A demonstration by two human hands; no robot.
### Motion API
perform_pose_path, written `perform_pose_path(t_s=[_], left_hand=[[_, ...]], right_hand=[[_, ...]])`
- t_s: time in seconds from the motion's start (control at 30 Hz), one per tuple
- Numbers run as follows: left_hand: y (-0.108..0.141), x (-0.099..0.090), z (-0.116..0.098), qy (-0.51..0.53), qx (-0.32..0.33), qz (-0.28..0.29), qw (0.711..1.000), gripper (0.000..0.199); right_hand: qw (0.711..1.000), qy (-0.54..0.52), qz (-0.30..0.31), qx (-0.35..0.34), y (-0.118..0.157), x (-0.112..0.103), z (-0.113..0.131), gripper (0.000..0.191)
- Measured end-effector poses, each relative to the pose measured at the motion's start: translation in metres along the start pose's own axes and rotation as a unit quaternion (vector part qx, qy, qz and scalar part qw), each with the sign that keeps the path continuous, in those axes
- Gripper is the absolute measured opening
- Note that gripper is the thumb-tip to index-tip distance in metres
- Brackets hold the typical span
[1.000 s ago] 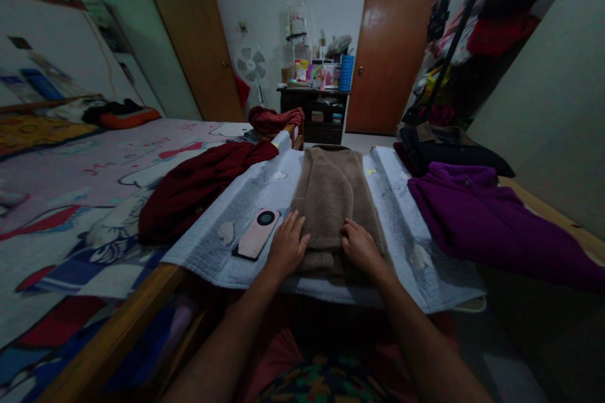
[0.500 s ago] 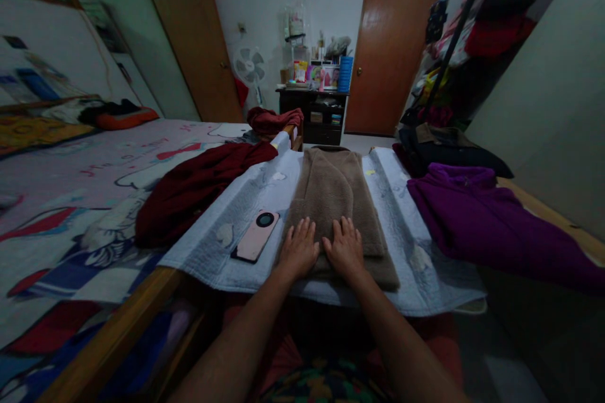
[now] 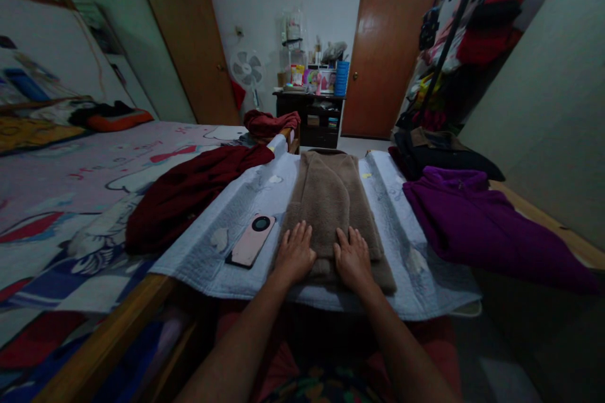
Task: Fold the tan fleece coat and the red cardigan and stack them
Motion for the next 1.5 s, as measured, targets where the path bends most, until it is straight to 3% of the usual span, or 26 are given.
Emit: perform_pose_path(t_s=[0.3, 0.5, 0.67, 0.77, 0.87, 0.93, 1.3, 1.5], left_hand=[[0.002, -0.003, 0.006, 0.087, 0.000, -0.019, 0.996, 0.060], [0.008, -0.013, 0.011, 0.207, 0.029, -0.098, 0.973, 0.045], [0.011, -0.016, 0.011, 0.263, 0.053, -0.078, 0.960, 0.042], [0.011, -0.017, 0.011, 0.266, 0.058, -0.063, 0.960, 0.044], [0.011, -0.019, 0.010, 0.261, 0.062, -0.057, 0.962, 0.040], [0.011, -0.021, 0.009, 0.261, 0.058, -0.058, 0.962, 0.032], [0.011, -0.022, 0.012, 0.296, 0.049, -0.061, 0.952, 0.011], [0.008, -0.020, 0.015, 0.304, 0.038, -0.054, 0.950, 0.026]], right_hand=[[0.998, -0.054, 0.004, -0.022, -0.005, 0.006, -0.015, 0.046], [0.995, -0.084, 0.011, -0.053, -0.007, 0.008, -0.023, 0.049], [0.993, -0.109, -0.020, -0.044, -0.007, 0.003, -0.019, 0.049], [0.985, -0.127, -0.057, -0.105, -0.002, -0.003, -0.014, 0.050], [0.973, -0.133, -0.034, -0.185, 0.002, -0.004, -0.011, 0.049], [0.970, -0.132, -0.015, -0.201, 0.004, -0.003, -0.012, 0.047], [0.958, -0.203, 0.015, -0.204, 0.008, -0.012, -0.017, 0.034], [0.950, -0.265, 0.015, -0.163, 0.007, -0.016, -0.019, 0.027]])
Point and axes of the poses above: each hand's wrist, its own y-axis away from the middle knuckle, its own x-axis out of the palm, z = x × y, the point moved 2 cm from there along -y, towards the middle knuckle, and after that the axes turned 4 degrees about x, right-handed, at the moved point
